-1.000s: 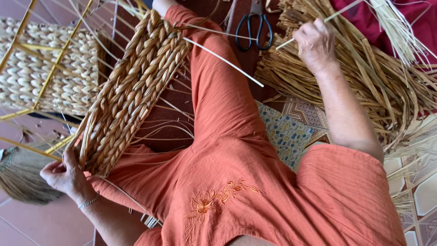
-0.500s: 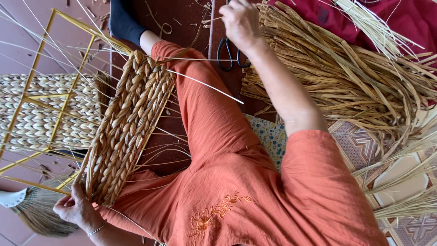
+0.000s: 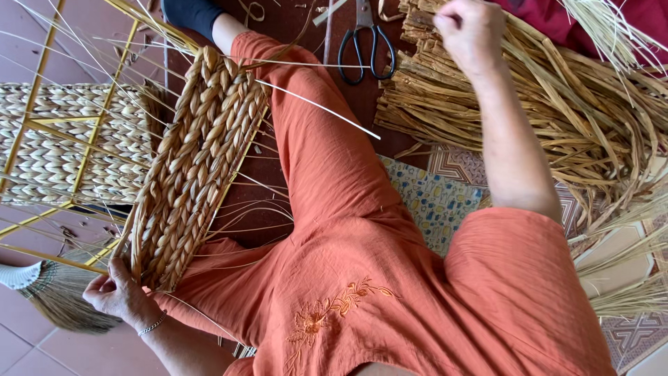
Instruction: The person weaves a basket by hand, interlacing dried palm leaves through a metal frame. They repeatedly pull and tighten the strands to form a tight weave pattern along the basket's edge.
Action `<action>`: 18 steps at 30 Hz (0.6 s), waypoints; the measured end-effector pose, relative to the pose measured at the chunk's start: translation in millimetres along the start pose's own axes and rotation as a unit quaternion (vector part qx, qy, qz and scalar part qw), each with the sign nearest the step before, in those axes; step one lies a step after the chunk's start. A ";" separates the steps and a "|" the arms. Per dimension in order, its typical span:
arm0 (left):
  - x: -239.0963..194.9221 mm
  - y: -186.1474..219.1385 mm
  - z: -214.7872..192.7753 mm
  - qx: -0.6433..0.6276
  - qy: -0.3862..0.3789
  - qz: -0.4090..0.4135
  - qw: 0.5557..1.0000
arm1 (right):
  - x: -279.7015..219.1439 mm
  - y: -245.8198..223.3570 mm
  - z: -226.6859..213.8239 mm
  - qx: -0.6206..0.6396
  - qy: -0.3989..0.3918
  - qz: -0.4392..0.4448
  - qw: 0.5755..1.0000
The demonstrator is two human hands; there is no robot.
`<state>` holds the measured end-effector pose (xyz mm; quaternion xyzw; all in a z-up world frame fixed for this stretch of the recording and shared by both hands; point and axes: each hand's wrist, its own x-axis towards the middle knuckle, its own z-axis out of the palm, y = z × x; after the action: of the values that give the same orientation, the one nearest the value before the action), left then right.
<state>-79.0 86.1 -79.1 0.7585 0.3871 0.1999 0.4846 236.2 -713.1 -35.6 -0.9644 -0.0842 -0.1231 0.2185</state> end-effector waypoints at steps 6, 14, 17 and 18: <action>-0.8 9.5 8.8 -0.067 -0.004 -0.013 0.998 | -79.2 5.2 -5.7 0.012 -0.150 0.069 0.986; 2.4 1.1 5.3 -0.008 0.005 0.017 1.000 | -108.9 7.5 33.0 -0.125 -0.124 0.024 0.984; 4.4 -1.4 3.4 0.002 0.009 -0.002 1.000 | -98.2 1.6 10.4 -0.048 -0.112 0.031 0.992; 1.8 1.3 1.9 0.022 0.017 -0.019 0.999 | -90.4 -5.3 0.9 -0.023 -0.115 0.047 0.992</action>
<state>-76.1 86.1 -78.9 0.7583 0.4138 0.1947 0.4646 148.8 -717.8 -59.1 -0.9797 -0.0601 -0.0028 0.1911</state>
